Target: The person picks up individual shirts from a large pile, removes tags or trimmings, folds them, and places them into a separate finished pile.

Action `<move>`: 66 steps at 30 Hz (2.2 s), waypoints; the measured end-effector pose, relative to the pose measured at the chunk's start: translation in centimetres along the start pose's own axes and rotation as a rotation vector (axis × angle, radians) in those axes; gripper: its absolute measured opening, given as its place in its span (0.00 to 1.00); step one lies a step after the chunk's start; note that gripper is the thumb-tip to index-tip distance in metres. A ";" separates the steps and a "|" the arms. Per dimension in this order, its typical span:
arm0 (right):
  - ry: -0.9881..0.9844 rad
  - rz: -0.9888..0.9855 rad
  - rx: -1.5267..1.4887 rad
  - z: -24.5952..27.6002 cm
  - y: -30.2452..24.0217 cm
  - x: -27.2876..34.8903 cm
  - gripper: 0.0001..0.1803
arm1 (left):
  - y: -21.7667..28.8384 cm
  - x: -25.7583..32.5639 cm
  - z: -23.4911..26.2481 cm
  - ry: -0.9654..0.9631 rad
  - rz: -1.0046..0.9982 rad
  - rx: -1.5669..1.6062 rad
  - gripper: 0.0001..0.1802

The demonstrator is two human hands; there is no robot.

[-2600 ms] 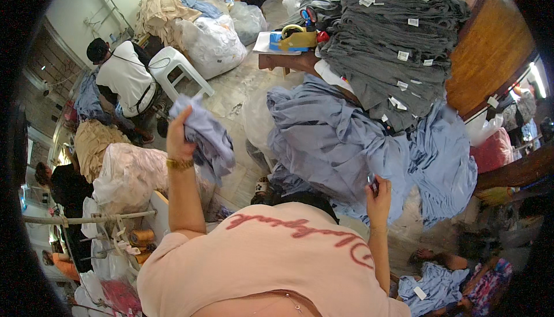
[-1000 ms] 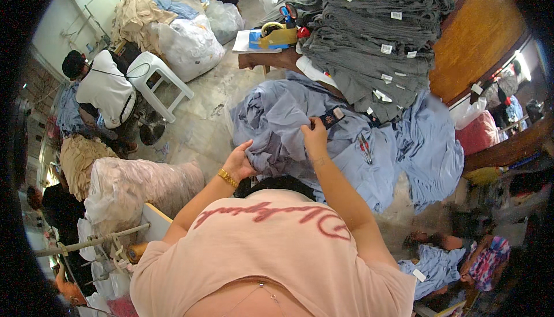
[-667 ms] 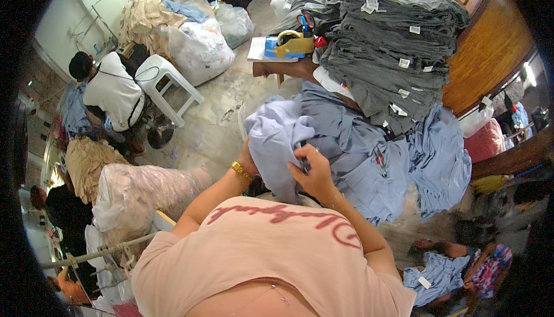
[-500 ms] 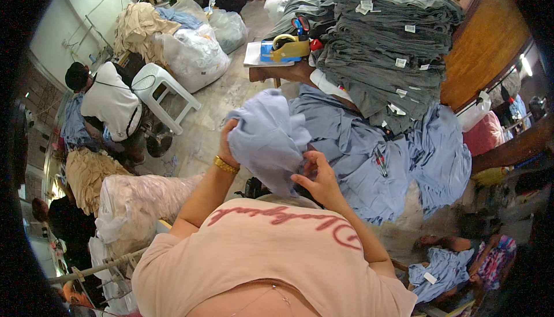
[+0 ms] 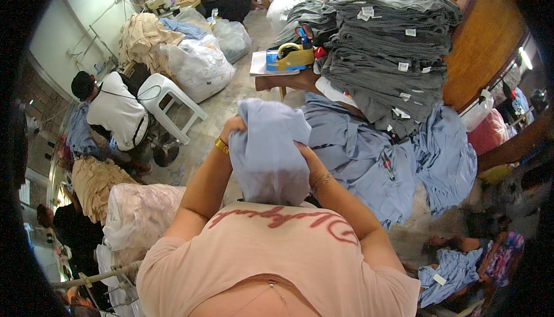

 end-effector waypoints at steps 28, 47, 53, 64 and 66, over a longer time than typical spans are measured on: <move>0.087 0.131 0.315 -2.4 -7.2 -11.8 0.13 | -3.0 13.5 9.1 0.586 -0.525 0.349 0.28; 1.084 0.511 -0.106 0.0 -12.9 -40.0 0.05 | 0.4 26.7 18.2 1.068 -0.664 0.391 0.26; 1.207 0.702 -0.170 0.4 -14.1 -39.8 0.06 | 0.3 26.7 20.3 1.062 -0.604 0.431 0.28; 1.010 0.711 -0.395 -3.0 -13.0 -39.8 0.07 | -1.9 28.4 22.0 1.091 -0.527 0.480 0.30; 1.060 0.718 -0.400 -3.7 -12.8 -39.2 0.12 | -2.1 28.3 22.4 1.102 -0.508 0.483 0.30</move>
Point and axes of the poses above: each hand's wrist, its own x-axis away from the middle knuckle, its own z-axis out of the back of the hand, y = z × x, the point moved 6 cm from there along -x, towards the middle knuckle, and after that the axes turned 4 degrees about x, right-handed, at the moved point
